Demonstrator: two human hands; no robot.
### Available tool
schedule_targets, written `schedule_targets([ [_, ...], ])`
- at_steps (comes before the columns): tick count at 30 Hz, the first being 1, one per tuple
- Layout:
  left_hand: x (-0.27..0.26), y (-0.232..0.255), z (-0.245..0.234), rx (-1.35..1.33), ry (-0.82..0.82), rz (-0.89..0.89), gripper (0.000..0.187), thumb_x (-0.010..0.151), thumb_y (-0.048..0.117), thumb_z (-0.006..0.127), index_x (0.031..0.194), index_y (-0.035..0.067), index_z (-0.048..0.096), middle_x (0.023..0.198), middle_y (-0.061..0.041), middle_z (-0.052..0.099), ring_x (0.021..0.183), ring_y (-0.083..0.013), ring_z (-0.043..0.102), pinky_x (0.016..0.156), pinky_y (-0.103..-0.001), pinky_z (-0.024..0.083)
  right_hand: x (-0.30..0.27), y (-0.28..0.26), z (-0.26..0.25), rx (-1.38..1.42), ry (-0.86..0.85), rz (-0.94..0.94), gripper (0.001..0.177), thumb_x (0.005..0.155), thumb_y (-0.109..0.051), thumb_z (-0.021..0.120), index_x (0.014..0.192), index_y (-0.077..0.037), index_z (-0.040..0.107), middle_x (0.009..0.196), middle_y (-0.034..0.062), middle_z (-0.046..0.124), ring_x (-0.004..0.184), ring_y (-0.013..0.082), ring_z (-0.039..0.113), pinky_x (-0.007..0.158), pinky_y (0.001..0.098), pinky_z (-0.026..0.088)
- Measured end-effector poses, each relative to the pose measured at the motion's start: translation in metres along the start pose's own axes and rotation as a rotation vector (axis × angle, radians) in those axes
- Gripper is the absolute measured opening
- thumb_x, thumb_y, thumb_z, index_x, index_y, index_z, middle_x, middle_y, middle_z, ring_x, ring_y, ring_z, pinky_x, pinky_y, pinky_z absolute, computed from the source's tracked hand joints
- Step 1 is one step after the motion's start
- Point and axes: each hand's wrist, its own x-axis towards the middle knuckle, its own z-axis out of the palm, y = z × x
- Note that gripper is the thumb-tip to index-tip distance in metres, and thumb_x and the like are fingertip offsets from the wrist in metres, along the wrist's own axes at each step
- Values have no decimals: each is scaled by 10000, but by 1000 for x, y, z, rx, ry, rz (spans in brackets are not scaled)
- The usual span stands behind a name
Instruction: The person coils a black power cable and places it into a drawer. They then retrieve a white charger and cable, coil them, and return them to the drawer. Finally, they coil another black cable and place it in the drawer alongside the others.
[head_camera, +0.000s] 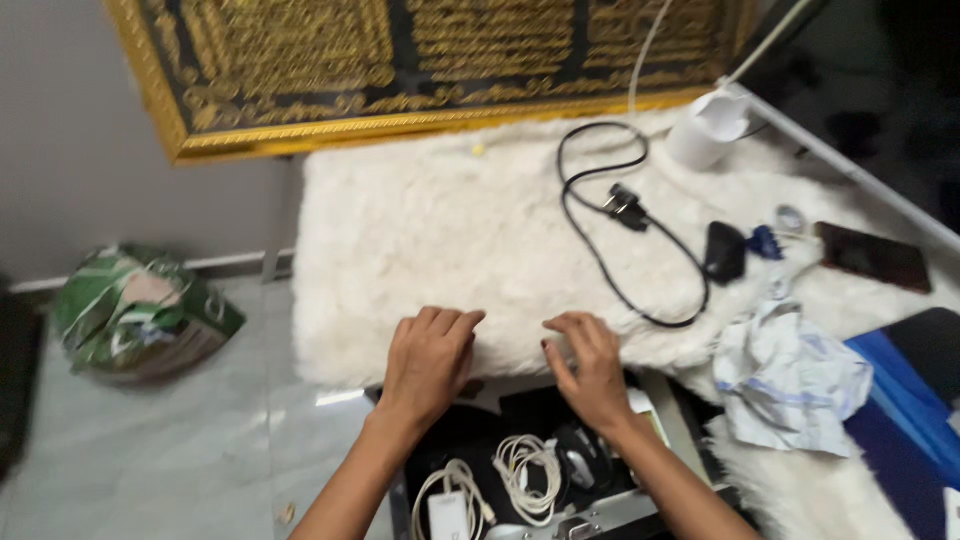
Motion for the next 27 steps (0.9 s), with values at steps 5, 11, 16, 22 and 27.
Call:
schedule_targets([
  [5, 16, -1, 18, -26, -45, -23, 273, 802, 75, 690, 1070, 108, 729, 960, -41, 716, 961, -250, 626, 818, -427, 460, -6, 24, -9, 140, -39, 97, 157, 819, 6, 658, 971, -15, 694, 1002, 134, 656, 991, 311, 641, 861, 389, 517],
  [11, 61, 11, 44, -58, -95, 10, 184, 802, 92, 693, 975, 125, 747, 928, -28, 724, 941, -250, 630, 827, -421, 452, 17, 75, -32, 65, 68, 225, 180, 823, 41, 610, 962, -29, 702, 921, 113, 642, 912, 289, 640, 818, 392, 521],
  [16, 101, 28, 69, -90, -226, -19, 195, 808, 105, 695, 988, 146, 759, 903, -21, 730, 932, -243, 631, 834, -417, 450, 56, 151, -46, -10, 101, 226, 194, 825, -4, 641, 1001, -31, 719, 973, 146, 660, 975, 336, 633, 870, 421, 503],
  [22, 138, 52, 99, -96, -313, -42, 203, 827, 133, 696, 1016, 155, 765, 964, -33, 732, 928, -249, 632, 848, -424, 446, 95, 249, -25, -140, 58, 263, 256, 868, -36, 627, 1115, -33, 694, 1054, 173, 663, 1053, 371, 615, 937, 460, 495],
  [27, 160, 59, 107, -131, -296, -82, 218, 835, 129, 691, 1038, 154, 766, 947, -31, 740, 914, -249, 643, 850, -424, 450, 104, 284, -5, -280, -243, 565, 184, 871, -179, 723, 1022, -79, 692, 1078, 158, 633, 1075, 363, 591, 908, 469, 489],
])
